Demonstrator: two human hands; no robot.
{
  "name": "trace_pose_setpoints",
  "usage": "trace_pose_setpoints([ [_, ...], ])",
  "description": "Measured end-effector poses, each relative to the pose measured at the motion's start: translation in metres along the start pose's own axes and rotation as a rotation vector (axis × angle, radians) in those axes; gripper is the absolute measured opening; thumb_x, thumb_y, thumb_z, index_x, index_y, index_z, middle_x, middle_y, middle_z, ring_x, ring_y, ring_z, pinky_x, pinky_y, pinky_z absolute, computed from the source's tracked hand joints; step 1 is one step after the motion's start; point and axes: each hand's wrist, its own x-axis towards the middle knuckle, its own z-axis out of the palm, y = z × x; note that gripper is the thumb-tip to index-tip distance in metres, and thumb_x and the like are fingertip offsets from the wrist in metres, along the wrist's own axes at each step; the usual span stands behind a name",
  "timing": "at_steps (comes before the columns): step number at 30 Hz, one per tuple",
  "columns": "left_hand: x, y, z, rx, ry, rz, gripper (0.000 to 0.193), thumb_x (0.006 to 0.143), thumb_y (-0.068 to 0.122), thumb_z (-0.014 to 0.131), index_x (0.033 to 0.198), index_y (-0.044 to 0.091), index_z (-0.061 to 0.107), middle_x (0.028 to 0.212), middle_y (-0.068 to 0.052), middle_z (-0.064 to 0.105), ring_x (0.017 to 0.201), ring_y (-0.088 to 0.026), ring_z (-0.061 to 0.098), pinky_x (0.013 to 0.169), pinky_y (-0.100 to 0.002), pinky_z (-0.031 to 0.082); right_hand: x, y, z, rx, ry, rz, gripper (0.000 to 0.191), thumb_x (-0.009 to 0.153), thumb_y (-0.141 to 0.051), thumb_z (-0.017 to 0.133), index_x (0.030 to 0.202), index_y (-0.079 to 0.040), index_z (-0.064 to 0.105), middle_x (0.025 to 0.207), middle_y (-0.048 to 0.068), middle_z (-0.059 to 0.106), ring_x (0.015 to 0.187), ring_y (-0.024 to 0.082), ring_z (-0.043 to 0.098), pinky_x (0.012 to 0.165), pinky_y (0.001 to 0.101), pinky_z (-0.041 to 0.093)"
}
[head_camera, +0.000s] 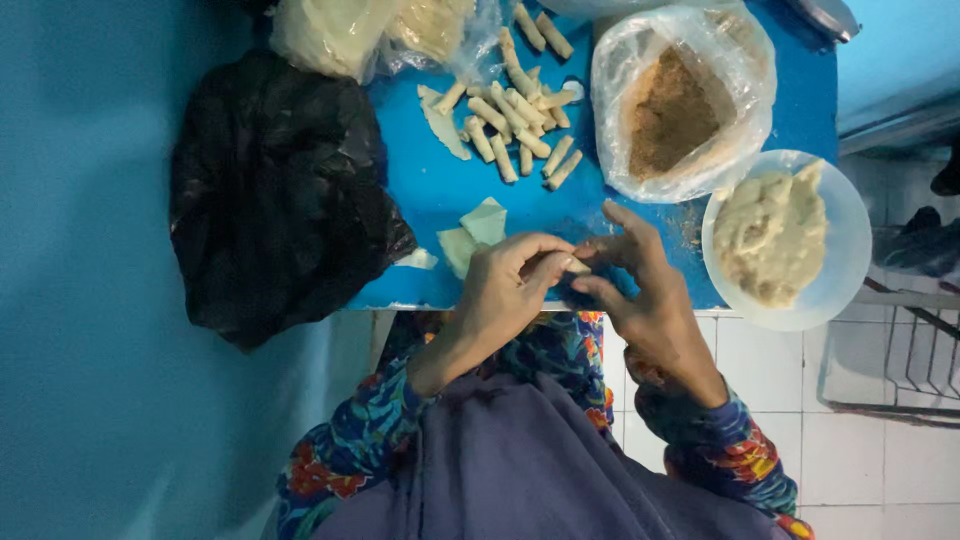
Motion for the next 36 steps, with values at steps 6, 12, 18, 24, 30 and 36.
trace_pose_setpoints([
  [6, -0.004, 0.001, 0.011, 0.106, 0.046, 0.146, 0.021, 0.098, 0.013, 0.071, 0.114, 0.0, 0.068, 0.106, -0.012, 0.072, 0.091, -0.022, 0.074, 0.077, -0.033, 0.06, -0.006, 0.001, -0.006, -0.048, 0.045, -0.013, 0.067, 0.093, 0.004, 0.071, 0.151, -0.007, 0.04, 0.109, 0.012, 0.073, 0.104, 0.021, 0.073, 0.093, 0.0342, 0.058],
  [12, -0.015, -0.008, 0.01, 0.475, -0.104, 0.321, 0.013, 0.095, 0.002, 0.069, 0.107, 0.003, 0.067, 0.102, -0.01, 0.068, 0.097, -0.031, 0.069, 0.085, -0.04, 0.056, -0.008, -0.009, -0.009, -0.18, -0.003, 0.109, 0.061, 0.092, -0.002, 0.07, 0.147, -0.008, 0.046, 0.102, 0.012, 0.072, 0.091, 0.024, 0.073, 0.081, 0.0357, 0.058],
  [18, -0.02, -0.019, 0.014, 0.642, -0.055, 0.442, 0.027, 0.084, -0.003, 0.066, 0.11, 0.004, 0.069, 0.11, -0.01, 0.067, 0.102, -0.029, 0.066, 0.087, -0.038, 0.056, 0.002, -0.011, -0.01, -0.331, -0.039, -0.122, 0.063, 0.089, -0.003, 0.074, 0.147, -0.006, 0.048, 0.101, 0.012, 0.074, 0.095, 0.035, 0.069, 0.082, 0.0426, 0.053],
  [24, -0.02, -0.022, 0.012, 0.634, -0.079, 0.451, 0.022, 0.089, -0.003, 0.066, 0.11, 0.0, 0.069, 0.108, -0.011, 0.065, 0.099, -0.027, 0.065, 0.085, -0.036, 0.056, 0.012, -0.017, -0.013, -0.241, -0.089, 0.077, 0.063, 0.088, -0.003, 0.071, 0.147, -0.011, 0.051, 0.093, 0.009, 0.074, 0.084, 0.028, 0.073, 0.075, 0.0392, 0.056],
  [30, -0.021, -0.026, 0.011, 0.661, -0.092, 0.499, 0.022, 0.086, -0.007, 0.064, 0.107, 0.0, 0.068, 0.109, -0.011, 0.065, 0.101, -0.027, 0.065, 0.084, -0.035, 0.057, 0.017, -0.013, -0.008, -0.281, -0.068, 0.105, 0.06, 0.092, -0.002, 0.068, 0.148, -0.012, 0.048, 0.093, 0.011, 0.074, 0.082, 0.026, 0.075, 0.071, 0.0387, 0.057],
  [36, -0.021, -0.027, 0.011, 0.653, -0.132, 0.465, 0.026, 0.082, -0.006, 0.064, 0.107, 0.001, 0.068, 0.109, -0.01, 0.065, 0.101, -0.029, 0.064, 0.084, -0.038, 0.056, 0.009, -0.003, 0.001, -0.428, 0.103, -0.074, 0.055, 0.096, 0.001, 0.066, 0.147, -0.005, 0.046, 0.103, 0.016, 0.072, 0.092, 0.035, 0.072, 0.076, 0.0428, 0.057],
])
